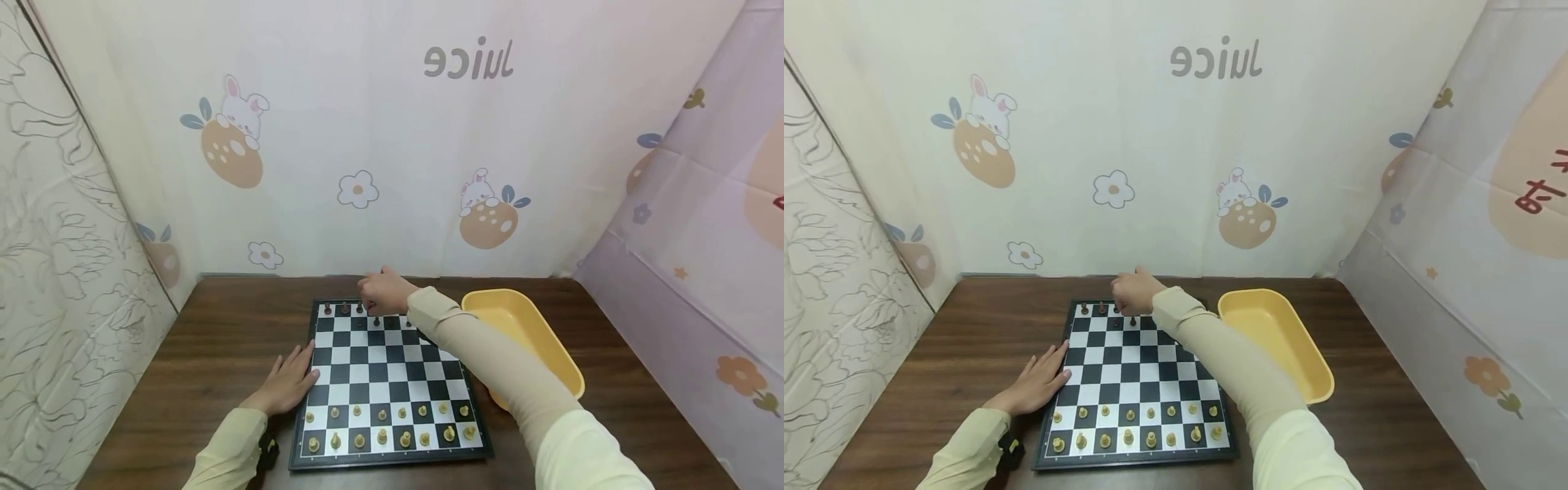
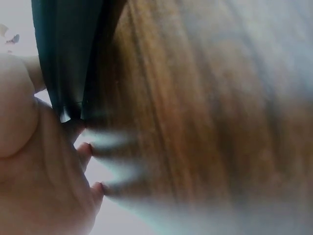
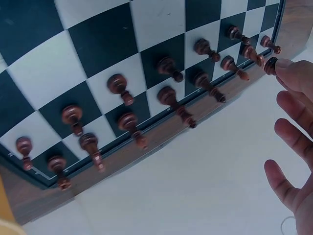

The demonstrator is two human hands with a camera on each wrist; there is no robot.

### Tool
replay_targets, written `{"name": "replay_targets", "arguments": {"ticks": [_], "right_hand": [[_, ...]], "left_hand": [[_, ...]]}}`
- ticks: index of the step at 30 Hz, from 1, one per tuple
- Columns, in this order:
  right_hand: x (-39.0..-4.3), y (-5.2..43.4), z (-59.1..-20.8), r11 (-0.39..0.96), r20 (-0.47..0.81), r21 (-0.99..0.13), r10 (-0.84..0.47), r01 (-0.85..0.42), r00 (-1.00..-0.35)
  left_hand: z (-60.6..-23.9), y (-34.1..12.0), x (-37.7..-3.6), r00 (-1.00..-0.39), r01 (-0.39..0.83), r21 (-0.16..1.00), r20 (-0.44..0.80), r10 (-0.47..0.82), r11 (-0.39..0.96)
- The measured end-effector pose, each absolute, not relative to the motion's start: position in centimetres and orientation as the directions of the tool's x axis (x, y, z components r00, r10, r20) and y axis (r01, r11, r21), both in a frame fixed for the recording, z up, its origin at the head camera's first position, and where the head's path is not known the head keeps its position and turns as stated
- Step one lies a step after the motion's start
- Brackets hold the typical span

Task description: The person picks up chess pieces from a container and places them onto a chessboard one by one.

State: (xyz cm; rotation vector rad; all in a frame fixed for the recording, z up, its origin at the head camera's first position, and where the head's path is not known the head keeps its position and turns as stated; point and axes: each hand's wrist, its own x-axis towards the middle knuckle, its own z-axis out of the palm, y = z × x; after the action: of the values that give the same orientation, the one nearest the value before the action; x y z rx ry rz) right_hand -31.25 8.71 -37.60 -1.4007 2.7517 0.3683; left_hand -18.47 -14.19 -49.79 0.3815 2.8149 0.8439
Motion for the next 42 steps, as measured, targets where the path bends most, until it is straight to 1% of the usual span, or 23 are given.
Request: {"name": "replay_targets", "arguments": {"ticks": [4,9,13,19,22,28,34,37,42], "right_hand": [[-31.5,7.8,-37.9,0.568,-0.140,0.197,-0.791,-0.799,-0.596],[-31.8,7.1,-38.5,0.556,-0.133,0.215,-0.798,-0.803,-0.588],[-31.9,6.8,-39.0,0.564,-0.137,0.223,-0.790,-0.795,-0.598],[-32.0,6.0,-39.9,0.582,-0.141,0.185,-0.782,-0.792,-0.607],[-32.3,5.5,-40.6,0.567,-0.127,0.175,-0.797,-0.805,-0.590],[-32.5,4.4,-41.6,0.492,-0.097,0.234,-0.846,-0.839,-0.524],[-32.1,3.5,-41.8,0.470,-0.094,0.248,-0.859,-0.847,-0.504],[-32.2,3.2,-42.0,0.467,-0.100,0.258,-0.858,-0.846,-0.505],[-32.5,2.8,-42.7,0.491,-0.109,0.281,-0.838,-0.825,-0.535]], "left_hand": [[-50.2,-14.2,-18.6,-0.951,0.194,0.558,-0.095,0.295,0.807],[-50.1,-14.0,-18.5,-0.952,0.197,0.583,-0.078,0.296,0.788],[-50.1,-13.8,-18.6,-0.947,0.192,0.566,-0.106,0.302,0.802],[-49.7,-13.5,-18.6,-0.950,0.176,0.560,-0.117,0.288,0.810],[-49.6,-13.5,-18.6,-0.951,0.172,0.553,-0.122,0.283,0.815],[-49.7,-13.8,-18.4,-0.955,0.170,0.555,-0.112,0.275,0.815],[-49.5,-14.3,-18.3,-0.951,0.198,0.565,-0.089,0.297,0.801],[-49.3,-14.3,-18.2,-0.950,0.195,0.559,-0.098,0.298,0.806],[-49.6,-14.2,-18.5,-0.952,0.179,0.555,-0.110,0.286,0.812]]}}
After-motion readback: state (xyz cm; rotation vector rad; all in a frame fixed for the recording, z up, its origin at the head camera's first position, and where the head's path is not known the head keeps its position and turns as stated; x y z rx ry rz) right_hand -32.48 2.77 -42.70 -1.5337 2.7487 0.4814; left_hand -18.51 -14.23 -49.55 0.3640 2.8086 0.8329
